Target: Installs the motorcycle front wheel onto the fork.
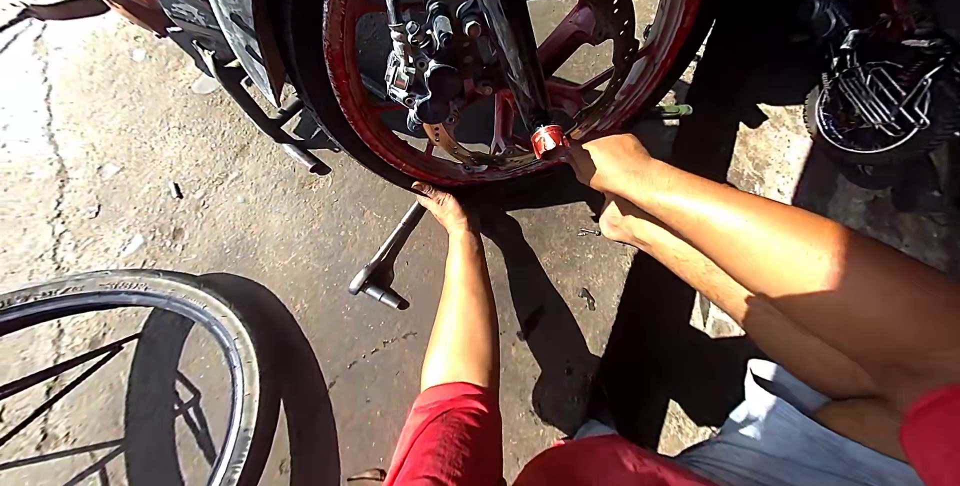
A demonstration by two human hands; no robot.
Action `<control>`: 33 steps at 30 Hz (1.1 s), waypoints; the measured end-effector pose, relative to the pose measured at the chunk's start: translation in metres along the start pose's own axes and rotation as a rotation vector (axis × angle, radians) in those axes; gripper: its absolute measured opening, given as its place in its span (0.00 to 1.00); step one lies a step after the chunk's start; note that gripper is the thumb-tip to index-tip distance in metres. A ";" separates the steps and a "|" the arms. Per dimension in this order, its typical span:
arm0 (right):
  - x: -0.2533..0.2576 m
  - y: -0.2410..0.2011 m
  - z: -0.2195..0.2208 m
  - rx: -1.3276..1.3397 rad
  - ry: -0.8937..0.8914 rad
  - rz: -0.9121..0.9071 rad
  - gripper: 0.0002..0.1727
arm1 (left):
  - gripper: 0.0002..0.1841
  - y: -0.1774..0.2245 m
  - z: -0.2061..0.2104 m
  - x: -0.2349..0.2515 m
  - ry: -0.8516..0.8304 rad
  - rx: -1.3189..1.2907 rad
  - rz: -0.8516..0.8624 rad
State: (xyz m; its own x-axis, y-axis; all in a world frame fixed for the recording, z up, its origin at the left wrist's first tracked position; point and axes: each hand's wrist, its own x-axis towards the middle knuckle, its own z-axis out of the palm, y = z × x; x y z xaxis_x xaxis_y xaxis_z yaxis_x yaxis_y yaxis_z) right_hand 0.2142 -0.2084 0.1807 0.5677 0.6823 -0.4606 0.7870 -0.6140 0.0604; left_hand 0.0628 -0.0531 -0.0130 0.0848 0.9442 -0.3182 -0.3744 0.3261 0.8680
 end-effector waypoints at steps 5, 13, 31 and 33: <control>0.010 -0.007 -0.018 -0.045 -0.054 -0.115 0.15 | 0.47 -0.019 0.035 -0.079 -0.029 0.022 -0.535; 0.018 -0.011 -0.033 -0.170 -0.191 -0.203 0.12 | 0.24 -0.014 0.064 -0.087 -0.087 -0.228 -0.728; 0.061 0.048 0.034 -0.142 -0.112 -0.374 0.22 | 0.22 -0.019 0.074 -0.082 -0.050 -0.077 -0.681; 0.068 0.055 0.039 -0.158 -0.054 -0.422 0.21 | 0.20 -0.019 0.076 -0.082 -0.062 -0.072 -0.664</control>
State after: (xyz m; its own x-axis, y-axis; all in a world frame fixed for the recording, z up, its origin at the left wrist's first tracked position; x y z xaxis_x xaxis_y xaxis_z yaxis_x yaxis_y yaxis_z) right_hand 0.2867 -0.2112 0.1178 0.1787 0.8356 -0.5195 0.9765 -0.2151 -0.0100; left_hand 0.1329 -0.1336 0.0256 0.3708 0.5457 -0.7515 -0.2844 0.8370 0.4674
